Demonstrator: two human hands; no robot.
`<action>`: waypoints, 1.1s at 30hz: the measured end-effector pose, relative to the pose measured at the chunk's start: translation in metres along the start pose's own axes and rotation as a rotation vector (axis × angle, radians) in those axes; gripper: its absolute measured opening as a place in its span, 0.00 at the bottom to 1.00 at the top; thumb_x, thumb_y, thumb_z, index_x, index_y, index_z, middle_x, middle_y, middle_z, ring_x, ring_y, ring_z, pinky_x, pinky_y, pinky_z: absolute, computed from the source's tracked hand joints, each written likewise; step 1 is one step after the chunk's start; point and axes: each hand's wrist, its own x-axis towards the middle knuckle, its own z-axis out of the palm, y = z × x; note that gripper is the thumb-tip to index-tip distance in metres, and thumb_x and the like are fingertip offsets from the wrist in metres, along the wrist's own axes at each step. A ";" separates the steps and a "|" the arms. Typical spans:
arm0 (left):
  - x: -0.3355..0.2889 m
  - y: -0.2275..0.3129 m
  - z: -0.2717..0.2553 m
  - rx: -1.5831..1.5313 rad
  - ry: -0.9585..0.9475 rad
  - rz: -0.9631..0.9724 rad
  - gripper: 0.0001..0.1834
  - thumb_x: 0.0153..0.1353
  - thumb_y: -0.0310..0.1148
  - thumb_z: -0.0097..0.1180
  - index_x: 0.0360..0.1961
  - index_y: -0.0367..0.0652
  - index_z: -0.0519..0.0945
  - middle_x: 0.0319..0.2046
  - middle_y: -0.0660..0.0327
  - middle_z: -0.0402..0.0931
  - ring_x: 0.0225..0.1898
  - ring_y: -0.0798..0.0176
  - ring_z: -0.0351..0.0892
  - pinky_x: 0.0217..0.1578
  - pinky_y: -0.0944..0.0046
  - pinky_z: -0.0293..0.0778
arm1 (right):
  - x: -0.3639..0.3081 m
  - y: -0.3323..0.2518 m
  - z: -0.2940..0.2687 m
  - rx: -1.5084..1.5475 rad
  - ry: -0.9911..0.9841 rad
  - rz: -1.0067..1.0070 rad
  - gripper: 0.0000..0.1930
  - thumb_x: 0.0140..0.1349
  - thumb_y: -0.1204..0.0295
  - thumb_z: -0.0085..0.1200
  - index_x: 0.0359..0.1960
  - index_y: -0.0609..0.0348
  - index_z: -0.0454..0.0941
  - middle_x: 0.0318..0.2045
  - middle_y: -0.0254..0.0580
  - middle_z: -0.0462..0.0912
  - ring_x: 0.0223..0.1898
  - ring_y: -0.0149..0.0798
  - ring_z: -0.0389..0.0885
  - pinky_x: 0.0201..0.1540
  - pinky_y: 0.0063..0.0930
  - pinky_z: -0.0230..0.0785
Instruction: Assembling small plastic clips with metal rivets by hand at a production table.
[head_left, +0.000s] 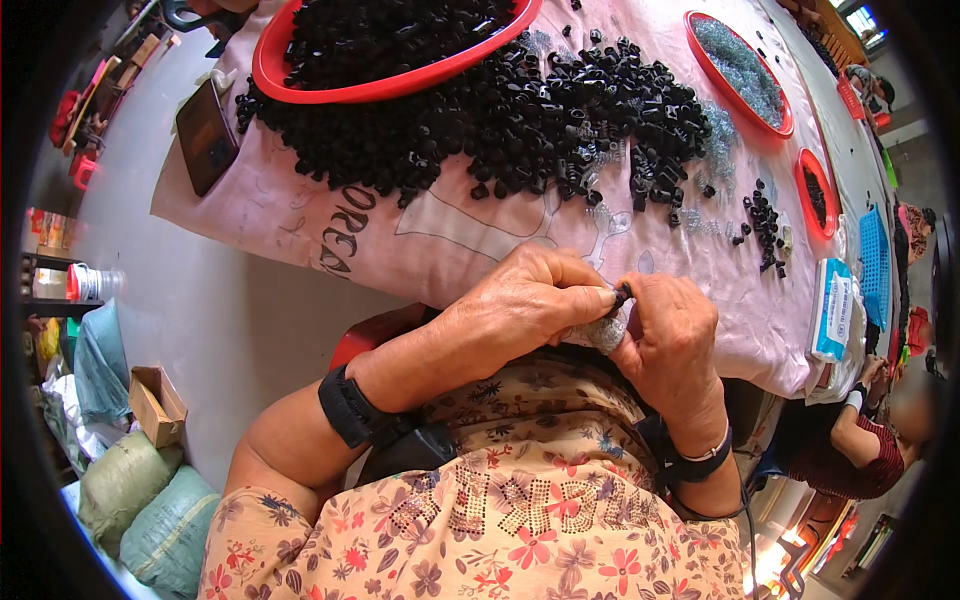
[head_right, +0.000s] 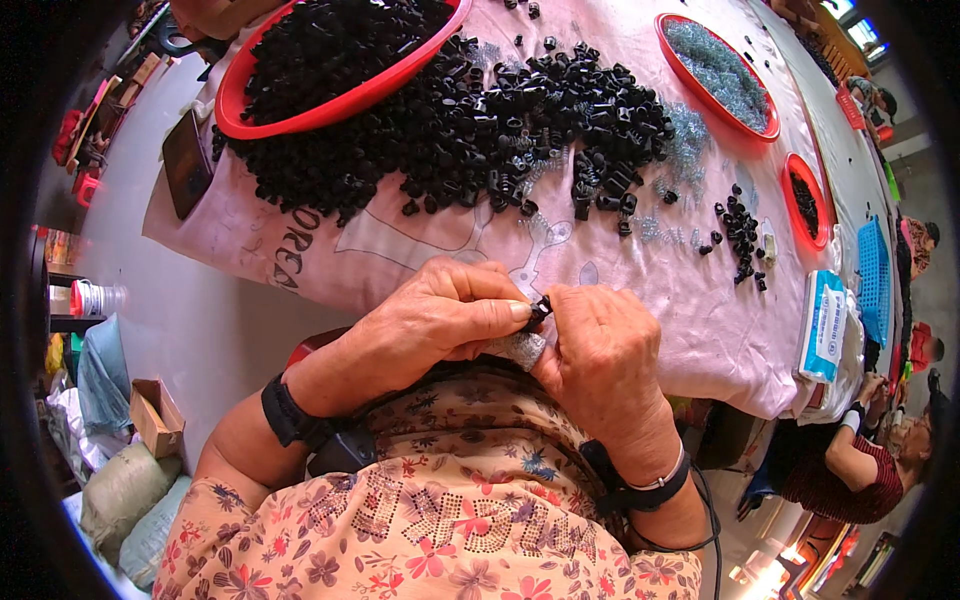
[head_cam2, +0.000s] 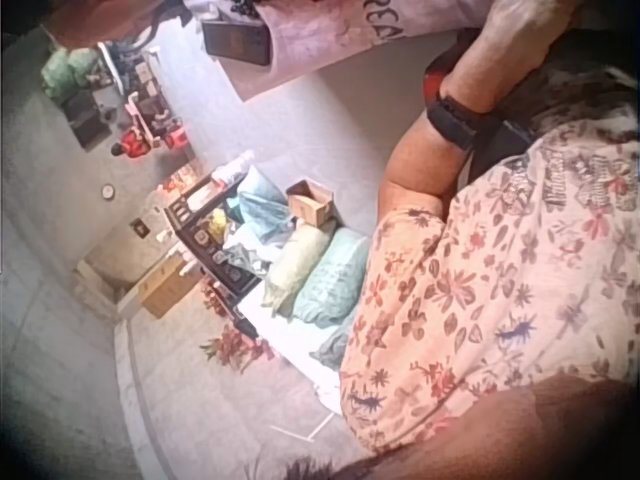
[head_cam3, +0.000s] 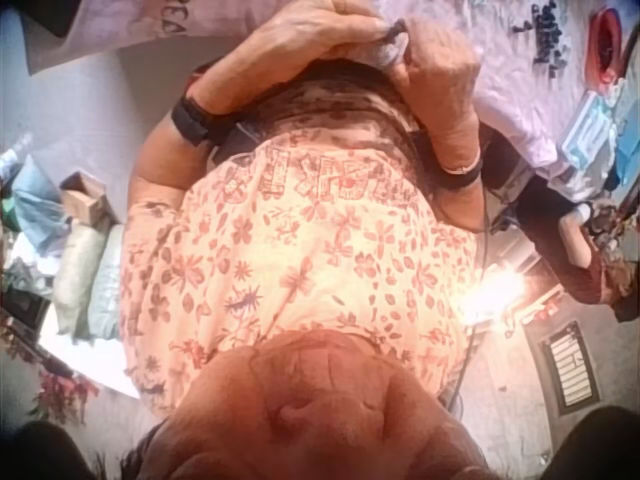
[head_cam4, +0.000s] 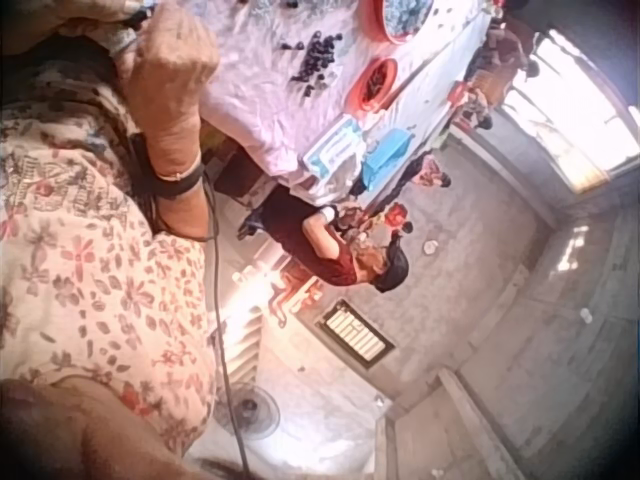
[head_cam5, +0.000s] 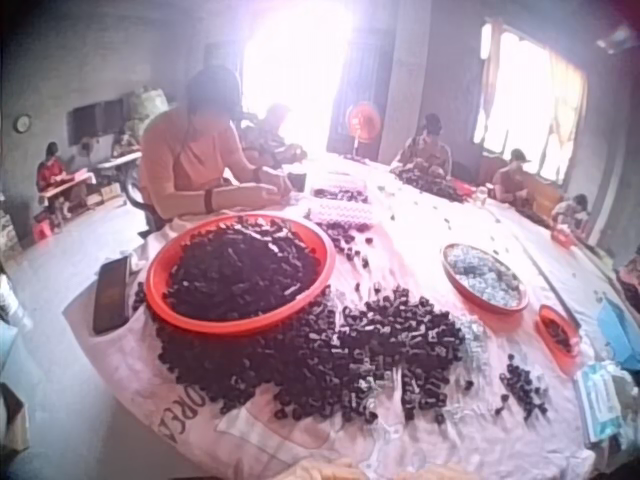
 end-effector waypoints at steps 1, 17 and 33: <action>0.000 0.000 0.001 0.001 0.000 0.001 0.13 0.65 0.40 0.57 0.32 0.40 0.82 0.21 0.73 0.68 0.23 0.80 0.62 0.22 0.76 0.58 | 0.000 0.000 0.000 -0.004 -0.011 0.007 0.12 0.42 0.78 0.57 0.32 0.62 0.73 0.22 0.45 0.74 0.26 0.49 0.75 0.30 0.40 0.66; 0.003 0.001 0.003 -0.041 0.008 -0.018 0.12 0.64 0.38 0.57 0.30 0.40 0.82 0.20 0.72 0.68 0.21 0.79 0.62 0.22 0.75 0.58 | 0.000 0.007 0.004 0.083 0.066 -0.032 0.10 0.43 0.76 0.58 0.28 0.62 0.71 0.20 0.46 0.71 0.23 0.51 0.72 0.27 0.41 0.63; 0.000 0.002 0.004 -0.052 -0.022 -0.003 0.15 0.67 0.41 0.53 0.29 0.42 0.79 0.20 0.73 0.67 0.21 0.80 0.61 0.21 0.76 0.57 | 0.002 0.007 0.009 0.159 0.108 -0.072 0.09 0.44 0.74 0.58 0.24 0.60 0.69 0.17 0.44 0.67 0.20 0.49 0.69 0.24 0.40 0.60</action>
